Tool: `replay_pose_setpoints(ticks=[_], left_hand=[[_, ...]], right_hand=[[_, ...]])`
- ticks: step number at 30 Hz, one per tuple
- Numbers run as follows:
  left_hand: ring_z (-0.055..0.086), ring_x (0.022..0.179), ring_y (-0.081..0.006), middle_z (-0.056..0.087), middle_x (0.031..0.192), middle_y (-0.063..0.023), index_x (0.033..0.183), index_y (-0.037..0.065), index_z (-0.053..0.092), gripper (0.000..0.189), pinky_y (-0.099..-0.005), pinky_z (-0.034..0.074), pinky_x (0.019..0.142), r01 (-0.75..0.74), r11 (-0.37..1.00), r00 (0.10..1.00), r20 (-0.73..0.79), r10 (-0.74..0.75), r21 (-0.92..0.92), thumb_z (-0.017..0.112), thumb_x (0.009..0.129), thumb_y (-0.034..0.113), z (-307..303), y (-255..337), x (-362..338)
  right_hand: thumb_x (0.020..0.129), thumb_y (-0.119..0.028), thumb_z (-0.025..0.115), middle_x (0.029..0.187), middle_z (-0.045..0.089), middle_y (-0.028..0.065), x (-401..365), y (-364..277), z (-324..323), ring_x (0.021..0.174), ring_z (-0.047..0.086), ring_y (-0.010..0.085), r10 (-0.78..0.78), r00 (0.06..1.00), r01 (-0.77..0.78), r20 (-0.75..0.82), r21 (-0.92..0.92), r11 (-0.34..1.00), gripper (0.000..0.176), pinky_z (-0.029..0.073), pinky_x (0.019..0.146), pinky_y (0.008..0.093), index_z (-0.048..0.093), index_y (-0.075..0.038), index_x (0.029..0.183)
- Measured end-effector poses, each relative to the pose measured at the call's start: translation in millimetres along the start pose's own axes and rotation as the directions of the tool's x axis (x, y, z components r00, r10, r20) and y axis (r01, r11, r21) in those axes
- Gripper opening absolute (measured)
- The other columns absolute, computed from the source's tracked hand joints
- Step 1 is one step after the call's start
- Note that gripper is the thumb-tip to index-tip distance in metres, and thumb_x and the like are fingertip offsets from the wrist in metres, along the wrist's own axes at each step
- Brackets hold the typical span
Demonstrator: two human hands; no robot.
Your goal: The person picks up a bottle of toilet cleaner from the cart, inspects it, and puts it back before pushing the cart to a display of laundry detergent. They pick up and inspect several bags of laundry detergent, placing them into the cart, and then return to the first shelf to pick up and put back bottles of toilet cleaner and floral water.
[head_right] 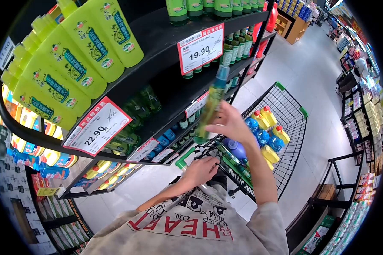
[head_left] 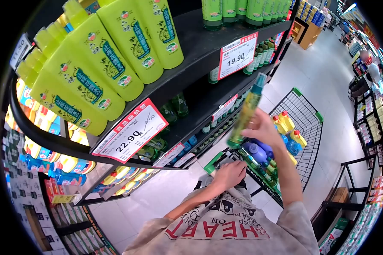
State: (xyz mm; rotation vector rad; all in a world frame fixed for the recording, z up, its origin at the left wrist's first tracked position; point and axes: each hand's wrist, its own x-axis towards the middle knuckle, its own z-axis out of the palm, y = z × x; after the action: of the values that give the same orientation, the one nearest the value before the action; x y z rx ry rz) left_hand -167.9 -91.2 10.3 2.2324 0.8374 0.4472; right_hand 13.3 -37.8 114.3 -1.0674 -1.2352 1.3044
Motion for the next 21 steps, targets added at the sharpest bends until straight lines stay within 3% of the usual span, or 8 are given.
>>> replay_pose_setpoints(ticks=[3, 5, 7, 10, 13, 15, 17, 21], left_hand=[[0.063, 0.075, -0.0333, 0.063, 0.082, -0.0105, 0.096, 0.007, 0.058, 0.013, -0.0438, 0.05, 0.067, -0.029, 0.999, 0.999, -0.023, 0.029, -0.014, 0.059, 0.085, 0.016, -1.3, -1.4, -1.4], [0.063, 0.071, -0.0338, 0.062, 0.078, -0.0115, 0.095, 0.006, 0.057, 0.014, -0.0444, 0.05, 0.066, -0.035, 0.999, 0.998, -0.049, 0.034, -0.025, 0.06, 0.084, 0.014, 0.3, -3.6, -2.1], [0.063, 0.07, -0.0348, 0.063, 0.076, -0.0127, 0.096, 0.005, 0.057, 0.018, -0.0459, 0.05, 0.065, -0.046, 0.998, 0.997, -0.06, 0.043, -0.053, 0.062, 0.082, 0.015, -1.6, -4.9, -2.2], [0.063, 0.074, -0.0373, 0.064, 0.082, -0.0159, 0.094, 0.003, 0.06, 0.018, -0.0469, 0.051, 0.068, 0.011, 0.997, 0.999, -0.032, -0.013, -0.071, 0.061, 0.081, 0.016, -4.3, -4.4, -2.2], [0.063, 0.081, -0.0385, 0.065, 0.09, -0.0179, 0.093, 0.003, 0.063, 0.018, -0.047, 0.051, 0.073, 0.035, 0.996, 0.999, -0.001, -0.035, -0.078, 0.06, 0.081, 0.016, -9.1, -1.1, -3.6], [0.063, 0.083, -0.0391, 0.066, 0.093, -0.0187, 0.094, 0.003, 0.064, 0.019, -0.047, 0.051, 0.075, 0.017, 0.997, 1.0, -0.015, -0.018, -0.081, 0.06, 0.081, 0.017, -8.5, -1.4, -4.2], [0.062, 0.093, -0.0376, 0.065, 0.099, -0.018, 0.104, 0.004, 0.062, 0.028, -0.046, 0.05, 0.08, 0.043, 0.994, 0.999, -0.004, -0.044, -0.098, 0.064, 0.08, 0.017, -4.9, -4.0, -4.9], [0.061, 0.096, -0.0373, 0.066, 0.101, -0.0177, 0.105, 0.003, 0.062, 0.029, -0.0451, 0.05, 0.081, 0.07, 0.986, 0.997, -0.028, -0.075, -0.151, 0.064, 0.079, 0.015, -4.6, -2.3, -6.8]], right_hand=[[0.072, 0.005, 0.077, 0.117, 0.056, 0.0104, 42.3, 20.1, 50.9, 0.11, 0.057, 0.0201, -0.1, 0.993, 0.095, 0.059, 0.073, 0.993, 0.065, 0.048, 0.096, 0.0364, 0.04, -0.002, 0.124], [0.07, 0.005, 0.079, 0.113, 0.056, 0.0101, 67.3, 34.3, 76.1, 0.108, 0.058, 0.0193, -0.131, 0.974, 0.136, 0.185, -0.016, 0.991, 0.065, 0.049, 0.094, 0.0351, 0.039, -0.004, 0.121], [0.07, 0.002, 0.08, 0.109, 0.057, 0.0096, 82.2, 49.5, 99.5, 0.103, 0.06, 0.0172, -0.29, 0.922, 0.306, 0.257, -0.027, 0.952, 0.058, 0.05, 0.088, 0.0314, 0.044, -0.004, 0.114], [0.072, -0.006, 0.081, 0.095, 0.067, 0.011, 94.7, 55.1, 122.2, 0.085, 0.066, 0.0166, -0.231, 0.923, 0.305, 0.308, -0.221, 0.926, 0.042, 0.054, 0.078, 0.0305, 0.054, 0.003, 0.104], [0.072, -0.009, 0.081, 0.092, 0.069, 0.0141, 99.3, 55.7, 138.1, 0.083, 0.068, 0.0187, -0.179, 0.945, 0.242, 0.272, -0.221, 0.945, 0.042, 0.055, 0.074, 0.0311, 0.056, 0.005, 0.103], [0.071, -0.008, 0.081, 0.093, 0.068, 0.0165, 101.8, 56.7, 144.1, 0.081, 0.069, 0.0213, -0.235, 0.933, 0.307, 0.272, -0.261, 0.915, 0.049, 0.055, 0.071, 0.032, 0.054, 0.006, 0.109], [0.069, -0.006, 0.08, 0.09, 0.063, 0.0169, 102.0, 57.8, 148.7, 0.076, 0.066, 0.0257, -0.253, 0.933, 0.318, 0.256, -0.258, 0.912, 0.047, 0.054, 0.066, 0.0328, 0.05, 0.004, 0.104], [0.068, -0.009, 0.08, 0.087, 0.059, 0.0189, 107.1, 74.9, 153.9, 0.074, 0.061, 0.0323, -0.277, 0.929, 0.348, 0.246, -0.326, 0.879, 0.045, 0.051, 0.063, 0.0345, 0.048, 0.004, 0.097]])
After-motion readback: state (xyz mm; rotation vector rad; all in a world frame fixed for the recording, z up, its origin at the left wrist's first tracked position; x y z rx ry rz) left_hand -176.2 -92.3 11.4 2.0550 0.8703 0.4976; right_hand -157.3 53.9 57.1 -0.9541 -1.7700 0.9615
